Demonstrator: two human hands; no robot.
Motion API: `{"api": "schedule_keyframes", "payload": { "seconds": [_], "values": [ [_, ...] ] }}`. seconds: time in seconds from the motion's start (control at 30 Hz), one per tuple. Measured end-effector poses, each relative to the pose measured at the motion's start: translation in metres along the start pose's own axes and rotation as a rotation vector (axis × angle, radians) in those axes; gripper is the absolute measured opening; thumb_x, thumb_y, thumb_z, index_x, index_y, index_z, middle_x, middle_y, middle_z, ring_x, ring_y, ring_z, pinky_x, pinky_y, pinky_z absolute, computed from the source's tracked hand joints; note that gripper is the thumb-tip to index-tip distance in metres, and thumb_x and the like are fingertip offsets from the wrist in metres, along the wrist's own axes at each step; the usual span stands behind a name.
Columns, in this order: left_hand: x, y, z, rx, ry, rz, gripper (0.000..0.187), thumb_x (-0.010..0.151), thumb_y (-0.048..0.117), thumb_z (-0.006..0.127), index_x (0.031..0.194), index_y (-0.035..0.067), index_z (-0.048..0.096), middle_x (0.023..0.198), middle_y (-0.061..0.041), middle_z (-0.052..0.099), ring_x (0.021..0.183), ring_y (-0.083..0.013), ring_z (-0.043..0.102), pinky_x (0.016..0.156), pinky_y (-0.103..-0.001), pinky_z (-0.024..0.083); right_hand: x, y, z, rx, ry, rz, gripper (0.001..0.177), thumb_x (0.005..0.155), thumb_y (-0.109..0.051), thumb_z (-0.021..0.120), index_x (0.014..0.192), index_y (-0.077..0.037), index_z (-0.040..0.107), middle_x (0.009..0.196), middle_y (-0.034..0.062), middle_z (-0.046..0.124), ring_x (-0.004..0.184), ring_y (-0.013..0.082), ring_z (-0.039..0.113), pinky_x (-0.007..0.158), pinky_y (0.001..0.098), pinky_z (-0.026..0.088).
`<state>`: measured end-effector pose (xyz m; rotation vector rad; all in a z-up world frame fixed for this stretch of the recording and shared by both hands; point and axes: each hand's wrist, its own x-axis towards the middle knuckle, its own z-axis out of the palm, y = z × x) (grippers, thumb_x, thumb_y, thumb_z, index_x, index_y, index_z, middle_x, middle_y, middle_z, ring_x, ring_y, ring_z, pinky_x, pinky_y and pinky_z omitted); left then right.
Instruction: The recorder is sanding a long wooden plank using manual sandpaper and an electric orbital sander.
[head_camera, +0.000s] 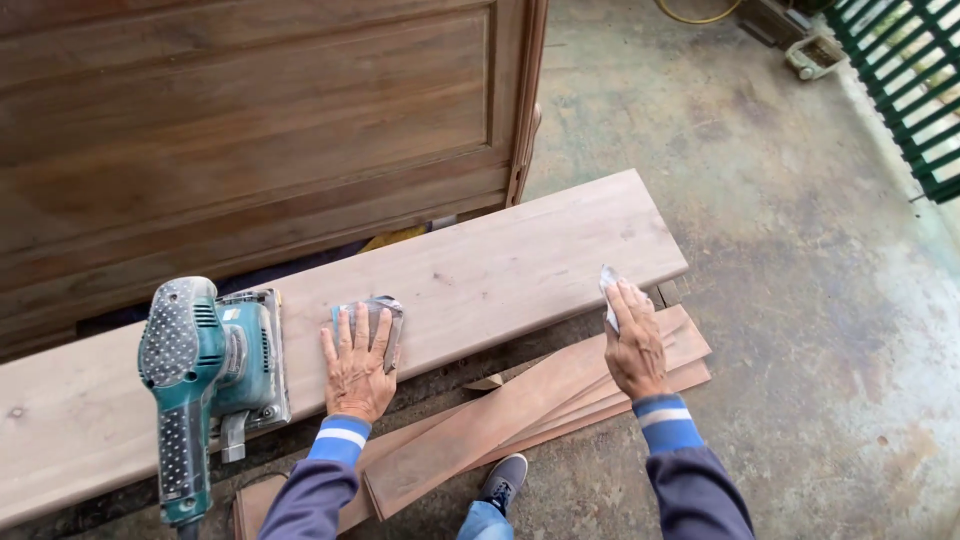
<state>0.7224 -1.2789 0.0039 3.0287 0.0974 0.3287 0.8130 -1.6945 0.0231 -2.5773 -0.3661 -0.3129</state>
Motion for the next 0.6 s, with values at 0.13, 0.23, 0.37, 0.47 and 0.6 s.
{"api": "schedule_keyframes", "payload": {
  "seconds": [0.13, 0.23, 0.37, 0.47, 0.6],
  "values": [
    [-0.003, 0.002, 0.005, -0.02, -0.05, -0.051, 0.067, 0.092, 0.041, 0.056, 0.155, 0.025, 0.038, 0.166, -0.015, 0.028, 0.153, -0.0429, 0.021, 0.123, -0.063, 0.013, 0.015, -0.021, 0.091, -0.217, 0.024, 0.059, 0.054, 0.105, -0.022, 0.05, 0.153, 0.001, 0.041, 0.158, 0.0278, 0.041, 0.149, 0.0421, 0.035, 0.125, 0.0513, 0.025],
    [-0.002, 0.0, 0.008, -0.043, -0.042, -0.063, 0.066, 0.093, 0.04, 0.055, 0.155, 0.027, 0.038, 0.166, -0.013, 0.029, 0.154, -0.0408, 0.022, 0.123, -0.063, 0.013, -0.015, -0.129, 0.132, -0.247, -0.023, -0.104, 0.064, 0.094, -0.005, 0.05, 0.154, 0.008, 0.033, 0.159, 0.0316, 0.036, 0.152, 0.043, 0.032, 0.127, 0.0542, 0.023],
    [-0.004, 0.001, 0.013, -0.094, -0.026, -0.108, 0.063, 0.097, 0.038, 0.054, 0.158, 0.028, 0.037, 0.168, -0.01, 0.029, 0.156, -0.0377, 0.022, 0.125, -0.062, 0.013, -0.011, -0.148, 0.125, 0.159, -0.209, -0.412, 0.065, 0.084, 0.005, 0.054, 0.149, 0.003, 0.044, 0.152, 0.0276, 0.046, 0.145, 0.0403, 0.04, 0.122, 0.0542, 0.03],
    [-0.002, 0.007, 0.016, -0.104, -0.036, -0.171, 0.063, 0.099, 0.038, 0.053, 0.159, 0.028, 0.036, 0.169, -0.011, 0.029, 0.156, -0.0383, 0.022, 0.125, -0.063, 0.013, 0.016, -0.029, 0.091, 0.044, -0.137, -0.39, 0.06, 0.088, 0.01, 0.049, 0.146, -0.002, 0.052, 0.15, 0.0217, 0.054, 0.145, 0.0339, 0.048, 0.126, 0.0511, 0.034],
    [0.013, 0.035, 0.02, -0.042, 0.029, -0.35, 0.067, 0.097, 0.039, 0.054, 0.159, 0.022, 0.036, 0.168, -0.017, 0.027, 0.154, -0.0431, 0.021, 0.123, -0.065, 0.013, 0.054, 0.082, 0.019, -0.135, 0.034, -0.045, 0.043, 0.107, -0.011, 0.052, 0.148, 0.0, 0.052, 0.157, 0.0248, 0.049, 0.15, 0.0385, 0.04, 0.128, 0.0496, 0.026]
  ]
}}
